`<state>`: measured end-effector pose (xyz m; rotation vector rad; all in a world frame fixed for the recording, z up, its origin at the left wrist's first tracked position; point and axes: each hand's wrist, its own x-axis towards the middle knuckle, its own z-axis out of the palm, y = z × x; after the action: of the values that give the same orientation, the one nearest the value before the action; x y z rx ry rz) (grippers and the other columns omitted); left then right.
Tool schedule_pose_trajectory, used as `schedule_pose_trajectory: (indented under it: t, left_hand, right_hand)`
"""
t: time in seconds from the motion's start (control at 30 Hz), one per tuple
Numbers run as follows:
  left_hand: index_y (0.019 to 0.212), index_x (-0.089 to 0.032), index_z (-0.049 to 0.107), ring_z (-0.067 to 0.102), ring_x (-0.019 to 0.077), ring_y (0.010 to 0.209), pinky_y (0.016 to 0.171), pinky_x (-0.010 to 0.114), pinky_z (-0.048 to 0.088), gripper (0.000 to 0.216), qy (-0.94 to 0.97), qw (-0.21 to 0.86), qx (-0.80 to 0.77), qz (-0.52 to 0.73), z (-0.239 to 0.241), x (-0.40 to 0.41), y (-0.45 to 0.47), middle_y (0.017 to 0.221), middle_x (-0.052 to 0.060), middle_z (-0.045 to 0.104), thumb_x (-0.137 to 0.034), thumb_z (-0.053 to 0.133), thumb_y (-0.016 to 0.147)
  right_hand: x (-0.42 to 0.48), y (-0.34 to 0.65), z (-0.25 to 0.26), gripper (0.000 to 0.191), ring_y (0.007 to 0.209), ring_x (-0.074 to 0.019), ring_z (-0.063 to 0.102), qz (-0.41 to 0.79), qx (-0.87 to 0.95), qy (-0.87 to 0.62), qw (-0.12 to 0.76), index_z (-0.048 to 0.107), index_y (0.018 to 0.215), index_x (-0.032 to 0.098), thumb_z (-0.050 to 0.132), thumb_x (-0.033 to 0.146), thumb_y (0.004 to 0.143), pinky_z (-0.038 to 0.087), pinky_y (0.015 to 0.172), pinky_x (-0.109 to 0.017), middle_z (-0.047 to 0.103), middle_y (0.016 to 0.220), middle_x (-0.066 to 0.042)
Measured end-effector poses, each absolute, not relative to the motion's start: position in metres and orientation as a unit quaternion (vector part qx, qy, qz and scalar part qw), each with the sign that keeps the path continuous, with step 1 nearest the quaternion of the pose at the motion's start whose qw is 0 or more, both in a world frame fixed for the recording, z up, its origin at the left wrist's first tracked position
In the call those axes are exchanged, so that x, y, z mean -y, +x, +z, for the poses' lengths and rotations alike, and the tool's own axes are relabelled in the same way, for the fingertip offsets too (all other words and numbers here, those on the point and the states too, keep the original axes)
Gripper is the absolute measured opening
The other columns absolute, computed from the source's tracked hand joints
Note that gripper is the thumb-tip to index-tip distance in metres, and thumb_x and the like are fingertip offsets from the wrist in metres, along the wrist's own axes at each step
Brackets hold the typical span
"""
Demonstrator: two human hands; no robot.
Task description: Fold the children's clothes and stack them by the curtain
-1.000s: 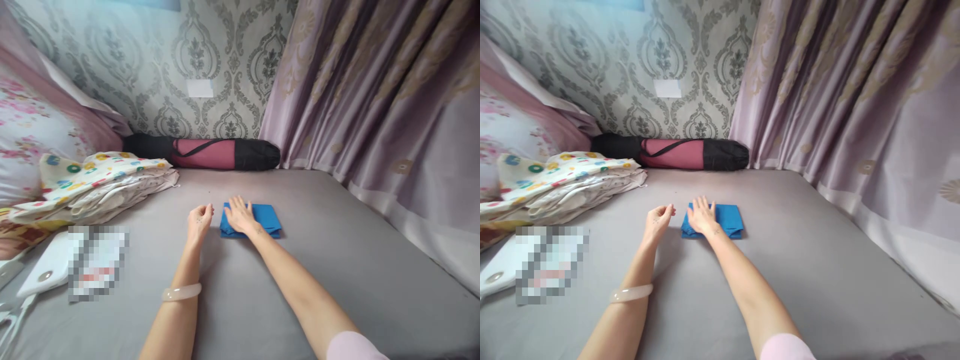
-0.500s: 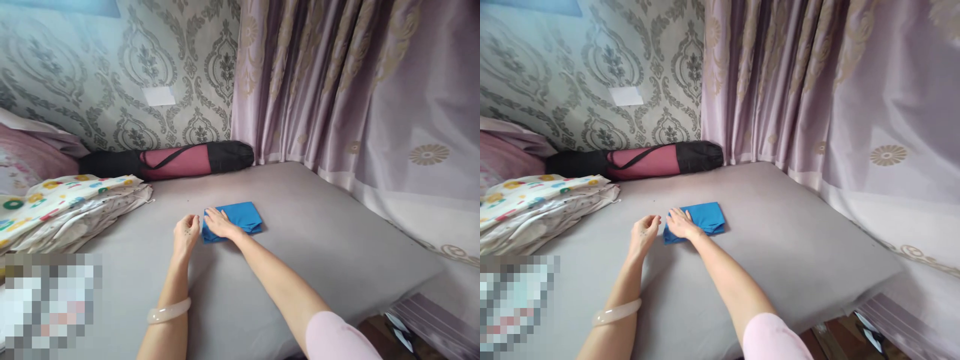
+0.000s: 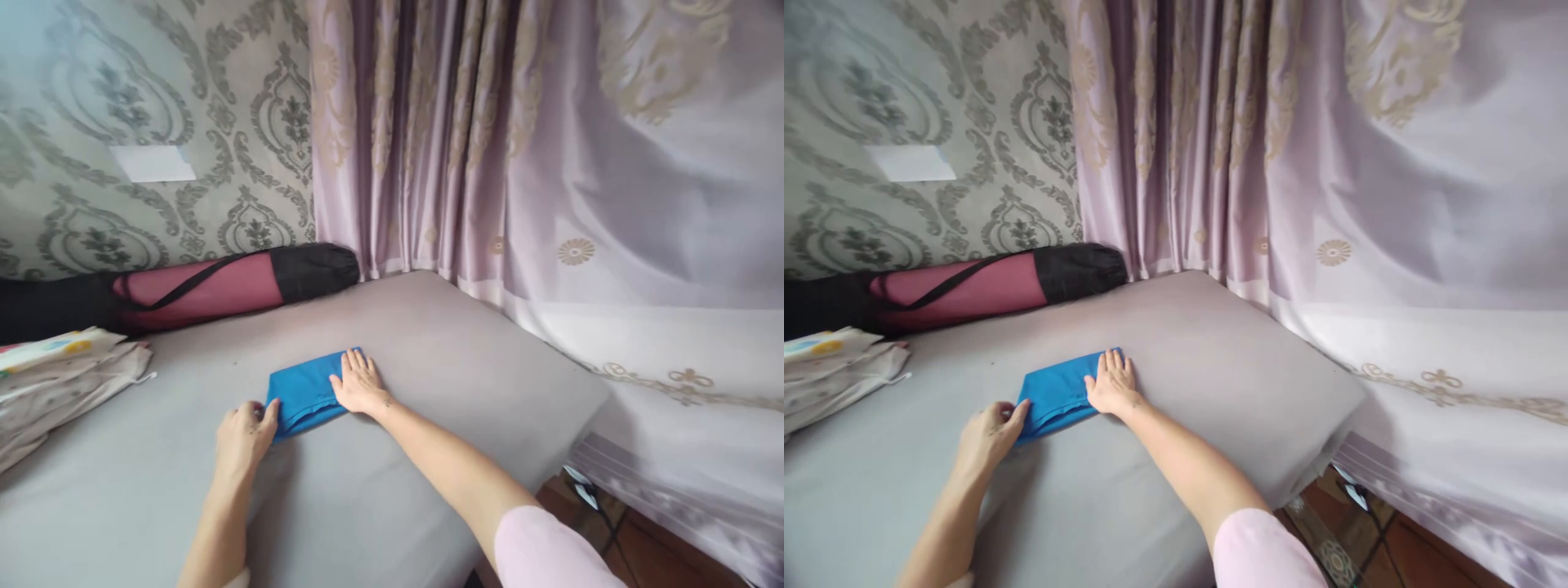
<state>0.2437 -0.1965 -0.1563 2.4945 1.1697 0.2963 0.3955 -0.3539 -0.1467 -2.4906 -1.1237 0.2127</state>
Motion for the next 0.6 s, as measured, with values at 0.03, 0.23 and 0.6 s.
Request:
schedule_pose_trajectory:
  t: [0.03, 0.23, 0.6]
  left_hand:
    - [0.101, -0.009, 0.069, 0.065, 0.0361, 0.095, 0.082, 0.040, 0.048, 0.064, 0.888, 0.181, -0.413, 0.092, -0.155, 0.195, 0.244, 0.088, 0.020, 0.071, -0.059, 0.034, 0.081]
    - [0.089, -0.017, 0.074, 0.065, 0.0394, 0.089, 0.072, 0.041, 0.048, 0.059, 0.889, 0.163, -0.427, 0.026, -0.148, 0.189, 0.246, 0.075, 0.017, 0.072, -0.061, 0.039, 0.074]
    - [0.055, -0.022, 0.066, 0.065, 0.0407, 0.075, 0.061, 0.041, 0.048, 0.040, 0.889, 0.180, -0.421, 0.022, -0.144, 0.184, 0.261, 0.057, 0.015, 0.064, -0.059, 0.053, 0.058]
  right_hand:
    - [0.355, 0.398, -0.143, 0.064, 0.147, -0.0276, 0.017, 0.093, 0.401, -0.886, 0.212, 0.030, 0.149, 0.004, 0.029, 0.043, 0.098, 0.013, 0.118, -0.047, 0.023, 0.158, -0.018]
    - [0.382, 0.417, -0.114, 0.048, 0.125, -0.0245, 0.052, 0.076, 0.287, -0.915, 0.275, 0.060, 0.122, 0.010, 0.031, 0.039, 0.098, 0.038, 0.104, -0.037, 0.060, 0.128, -0.018]
    - [0.403, 0.420, -0.102, 0.044, 0.117, -0.0324, 0.059, 0.147, 0.283, -0.921, 0.221, 0.065, 0.115, 0.006, 0.055, 0.036, 0.085, 0.047, 0.095, -0.040, 0.065, 0.120, -0.023]
